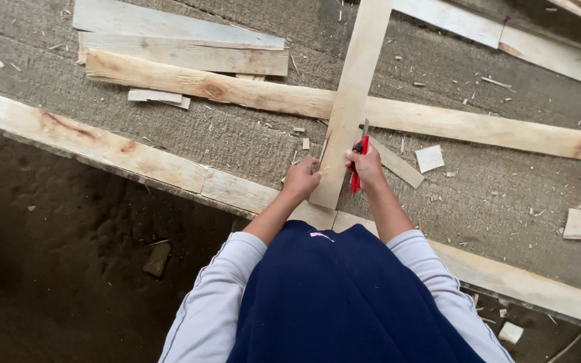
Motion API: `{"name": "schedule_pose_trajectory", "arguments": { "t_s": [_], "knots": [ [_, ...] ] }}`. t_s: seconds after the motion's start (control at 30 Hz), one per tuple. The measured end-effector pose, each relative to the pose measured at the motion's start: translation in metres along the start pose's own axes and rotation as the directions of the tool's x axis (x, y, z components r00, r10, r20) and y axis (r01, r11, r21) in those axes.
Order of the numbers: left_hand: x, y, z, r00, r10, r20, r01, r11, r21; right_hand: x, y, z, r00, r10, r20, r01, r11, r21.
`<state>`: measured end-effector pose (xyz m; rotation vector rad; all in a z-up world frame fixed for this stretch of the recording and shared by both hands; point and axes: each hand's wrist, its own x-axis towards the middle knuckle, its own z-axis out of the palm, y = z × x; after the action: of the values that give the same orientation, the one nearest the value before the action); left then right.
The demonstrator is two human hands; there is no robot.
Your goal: The person uses a red utility knife to cut and trim thin wooden strips on a workbench. They repeatedly position, score, and snap the wood, then trim edges and ends, stacking the finished pieces on the bench.
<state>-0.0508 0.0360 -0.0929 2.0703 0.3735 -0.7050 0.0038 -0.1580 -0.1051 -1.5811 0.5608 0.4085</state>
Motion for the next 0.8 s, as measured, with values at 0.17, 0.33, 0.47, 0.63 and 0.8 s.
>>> {"name": "schedule_pose_trajectory", "arguments": {
  "t_s": [0.17, 0.33, 0.47, 0.63, 0.8],
  "knots": [
    [0.003, 0.014, -0.012, 0.999, 0.033, -0.024, -0.038, 0.963, -0.265, -0.008, -0.011, 0.009, 0.998, -0.032, 0.052, 0.031, 0.999, 0.013],
    [0.031, 0.005, -0.010, 0.986, 0.161, -0.030, -0.152, 0.829, -0.538, -0.022, -0.031, 0.012, 0.998, -0.046, 0.039, 0.042, 0.995, 0.095],
    [0.042, 0.015, -0.019, 0.968, 0.234, 0.085, -0.116, 0.727, -0.676, -0.027, -0.042, 0.006, 0.998, -0.055, -0.027, 0.059, 0.986, 0.159],
    [0.066, 0.011, -0.011, 0.941, 0.265, 0.212, -0.073, 0.768, -0.636, -0.043, -0.043, 0.000, 0.987, -0.078, -0.137, 0.104, 0.975, 0.196],
    [0.085, 0.011, 0.015, 0.893, 0.327, 0.309, -0.069, 0.778, -0.625, -0.056, -0.031, -0.013, 0.961, -0.088, -0.263, 0.139, 0.973, 0.182]
  ]
}}
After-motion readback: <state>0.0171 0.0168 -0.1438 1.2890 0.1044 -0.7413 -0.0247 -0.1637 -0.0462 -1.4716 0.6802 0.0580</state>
